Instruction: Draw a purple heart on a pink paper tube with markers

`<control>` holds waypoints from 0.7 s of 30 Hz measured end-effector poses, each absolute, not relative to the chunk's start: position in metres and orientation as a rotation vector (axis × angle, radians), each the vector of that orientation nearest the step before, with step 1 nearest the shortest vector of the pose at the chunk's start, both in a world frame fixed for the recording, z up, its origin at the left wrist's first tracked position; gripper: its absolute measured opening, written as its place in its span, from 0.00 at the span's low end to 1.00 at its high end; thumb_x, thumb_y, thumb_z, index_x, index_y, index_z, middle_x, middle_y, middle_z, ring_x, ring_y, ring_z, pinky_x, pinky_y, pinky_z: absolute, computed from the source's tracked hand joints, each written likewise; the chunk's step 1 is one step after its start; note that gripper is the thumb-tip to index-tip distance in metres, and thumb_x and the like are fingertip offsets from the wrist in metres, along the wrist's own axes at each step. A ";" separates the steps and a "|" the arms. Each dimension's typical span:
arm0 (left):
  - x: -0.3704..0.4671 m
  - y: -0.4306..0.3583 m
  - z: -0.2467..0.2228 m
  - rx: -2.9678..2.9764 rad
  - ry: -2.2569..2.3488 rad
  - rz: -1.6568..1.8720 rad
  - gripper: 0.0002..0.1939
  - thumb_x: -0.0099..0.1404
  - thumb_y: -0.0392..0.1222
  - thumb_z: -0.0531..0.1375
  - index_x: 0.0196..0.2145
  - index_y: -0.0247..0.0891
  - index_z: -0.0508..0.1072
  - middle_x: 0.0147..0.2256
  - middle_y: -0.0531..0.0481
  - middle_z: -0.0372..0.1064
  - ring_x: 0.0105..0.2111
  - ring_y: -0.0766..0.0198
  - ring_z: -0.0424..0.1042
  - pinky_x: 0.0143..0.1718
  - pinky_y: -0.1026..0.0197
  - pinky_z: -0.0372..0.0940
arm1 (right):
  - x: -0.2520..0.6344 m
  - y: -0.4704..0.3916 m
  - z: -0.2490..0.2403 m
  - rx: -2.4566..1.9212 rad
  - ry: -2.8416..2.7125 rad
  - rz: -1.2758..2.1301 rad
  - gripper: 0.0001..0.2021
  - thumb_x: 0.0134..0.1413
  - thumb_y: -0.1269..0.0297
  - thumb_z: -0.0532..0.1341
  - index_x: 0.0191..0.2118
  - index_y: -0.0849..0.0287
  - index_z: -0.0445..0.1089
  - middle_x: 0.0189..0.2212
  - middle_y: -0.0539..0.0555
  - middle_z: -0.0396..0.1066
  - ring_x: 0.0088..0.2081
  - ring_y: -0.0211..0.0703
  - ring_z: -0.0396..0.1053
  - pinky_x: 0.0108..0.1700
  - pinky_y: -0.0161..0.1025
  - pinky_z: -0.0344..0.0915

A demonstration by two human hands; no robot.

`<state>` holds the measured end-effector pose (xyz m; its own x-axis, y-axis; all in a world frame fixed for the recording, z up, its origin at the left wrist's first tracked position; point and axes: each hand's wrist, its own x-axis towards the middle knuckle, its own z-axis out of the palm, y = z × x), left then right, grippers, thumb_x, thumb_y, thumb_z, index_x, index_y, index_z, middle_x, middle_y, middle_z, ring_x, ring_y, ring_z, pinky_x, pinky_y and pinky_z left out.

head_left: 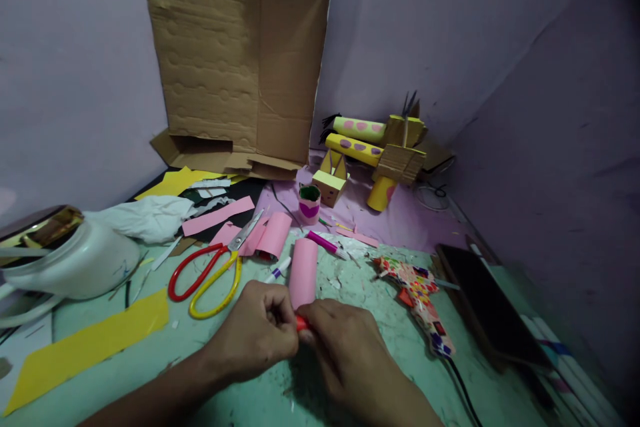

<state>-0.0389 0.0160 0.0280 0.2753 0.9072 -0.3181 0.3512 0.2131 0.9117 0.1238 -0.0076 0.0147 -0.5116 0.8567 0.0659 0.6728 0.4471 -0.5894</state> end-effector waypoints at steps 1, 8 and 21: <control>-0.038 0.015 0.029 1.368 1.302 0.602 0.08 0.41 0.39 0.58 0.13 0.39 0.60 0.13 0.57 0.56 0.17 0.71 0.52 0.16 0.67 0.48 | 0.123 -0.007 0.014 -1.290 -2.349 0.714 0.09 0.56 0.68 0.52 0.38 0.58 0.69 0.30 0.55 0.75 0.30 0.44 0.70 0.31 0.38 0.55; -0.038 0.011 0.026 1.545 1.386 0.653 0.04 0.41 0.37 0.55 0.15 0.39 0.61 0.13 0.59 0.52 0.14 0.72 0.50 0.15 0.67 0.44 | 0.119 -0.009 0.006 -1.272 -2.356 0.498 0.07 0.54 0.69 0.53 0.35 0.59 0.68 0.27 0.55 0.73 0.28 0.44 0.68 0.28 0.38 0.53; -0.066 0.032 0.043 2.283 1.525 1.260 0.05 0.60 0.36 0.58 0.30 0.38 0.74 0.24 0.53 0.74 0.20 0.68 0.68 0.20 0.67 0.59 | 0.143 -0.001 0.006 -1.204 -1.261 1.184 0.13 0.61 0.53 0.55 0.36 0.57 0.68 0.24 0.49 0.63 0.23 0.35 0.60 0.23 0.31 0.57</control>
<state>-0.0659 0.0317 0.0433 0.1453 0.8106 0.5673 0.7098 -0.4848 0.5111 0.1431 -0.0006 0.0058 -0.0179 0.9994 0.0292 0.0335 0.0298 -0.9990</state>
